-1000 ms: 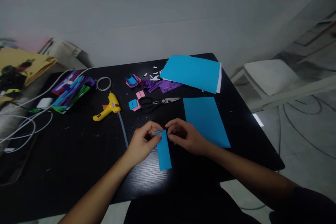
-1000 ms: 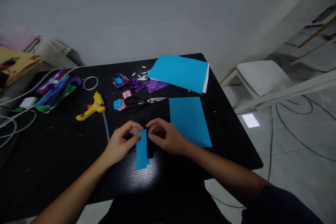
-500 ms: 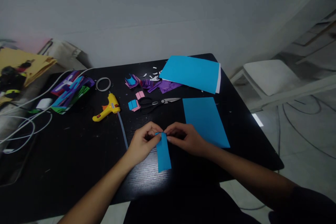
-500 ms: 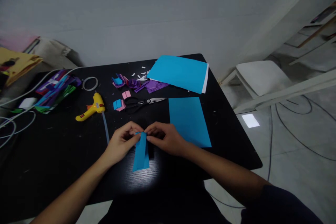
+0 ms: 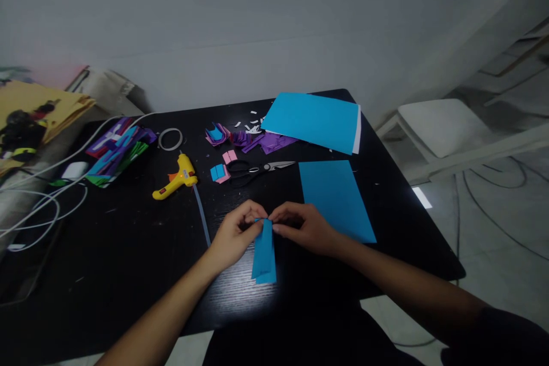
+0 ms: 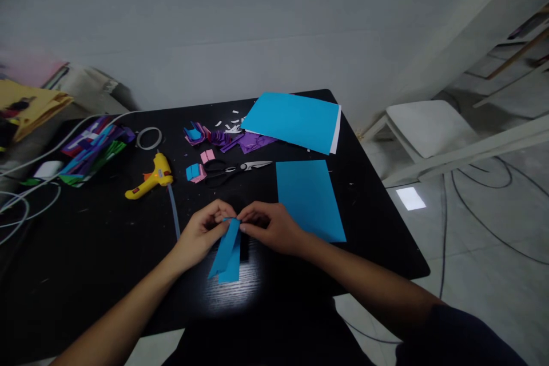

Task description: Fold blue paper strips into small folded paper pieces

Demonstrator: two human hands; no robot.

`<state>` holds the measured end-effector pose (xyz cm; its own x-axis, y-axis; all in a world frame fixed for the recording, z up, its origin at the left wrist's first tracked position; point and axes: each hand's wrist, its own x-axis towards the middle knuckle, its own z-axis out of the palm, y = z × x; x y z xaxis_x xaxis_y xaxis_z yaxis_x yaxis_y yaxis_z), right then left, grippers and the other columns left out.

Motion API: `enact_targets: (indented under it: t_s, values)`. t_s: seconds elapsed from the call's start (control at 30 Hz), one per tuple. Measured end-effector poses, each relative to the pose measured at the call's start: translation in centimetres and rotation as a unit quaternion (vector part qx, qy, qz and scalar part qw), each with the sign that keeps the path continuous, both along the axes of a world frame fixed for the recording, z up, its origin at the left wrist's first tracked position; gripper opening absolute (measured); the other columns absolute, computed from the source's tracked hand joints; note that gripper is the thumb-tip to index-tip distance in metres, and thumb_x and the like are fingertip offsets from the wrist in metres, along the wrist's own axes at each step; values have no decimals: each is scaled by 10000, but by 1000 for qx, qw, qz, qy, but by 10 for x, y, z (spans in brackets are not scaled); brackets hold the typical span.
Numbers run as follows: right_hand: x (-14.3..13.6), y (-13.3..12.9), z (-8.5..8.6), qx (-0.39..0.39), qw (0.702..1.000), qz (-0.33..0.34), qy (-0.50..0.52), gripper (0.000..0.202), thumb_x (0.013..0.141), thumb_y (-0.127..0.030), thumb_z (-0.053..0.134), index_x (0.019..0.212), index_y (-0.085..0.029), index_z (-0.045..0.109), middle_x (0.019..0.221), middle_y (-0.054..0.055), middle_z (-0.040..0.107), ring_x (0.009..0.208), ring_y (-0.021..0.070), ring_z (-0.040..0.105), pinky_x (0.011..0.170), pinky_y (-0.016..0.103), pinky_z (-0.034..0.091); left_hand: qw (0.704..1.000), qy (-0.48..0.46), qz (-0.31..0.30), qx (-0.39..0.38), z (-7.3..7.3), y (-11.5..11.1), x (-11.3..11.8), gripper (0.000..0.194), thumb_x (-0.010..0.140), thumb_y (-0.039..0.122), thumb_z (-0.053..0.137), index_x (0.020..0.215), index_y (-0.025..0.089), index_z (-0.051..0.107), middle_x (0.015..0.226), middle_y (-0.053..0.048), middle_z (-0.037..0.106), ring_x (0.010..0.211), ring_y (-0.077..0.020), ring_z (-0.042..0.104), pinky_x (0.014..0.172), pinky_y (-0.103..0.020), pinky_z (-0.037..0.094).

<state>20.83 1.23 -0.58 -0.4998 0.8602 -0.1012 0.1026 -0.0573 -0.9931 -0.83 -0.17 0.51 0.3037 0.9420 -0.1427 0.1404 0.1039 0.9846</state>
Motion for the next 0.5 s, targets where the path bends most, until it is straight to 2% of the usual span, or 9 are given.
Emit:
enact_targets:
  t_s: [0.2,0.37,0.5]
  values:
    - [0,0,1,-15,1000,1,24,182,884,-290,791,1042,-207,755,957,42,775,885,184,733,827,345,593,1000,-1,8,5,1,0,-1,88,879,248,675,932,177,677,785,7,661,687,-139,591,638,-235,461]
    - [-1,2,-2,-97,991,9,87,257,831,-374,855,986,-195,757,863,21,759,760,157,709,692,297,600,1000,17,11,7,1,-1,-1,101,868,269,693,908,177,680,744,13,636,652,-138,569,610,-234,444]
    - [-2,3,-5,-124,987,11,103,292,813,-398,876,979,-185,765,849,21,758,762,154,714,672,282,600,1000,15,14,1,0,-1,-1,131,870,297,699,905,173,674,724,15,623,642,-138,566,606,-232,443]
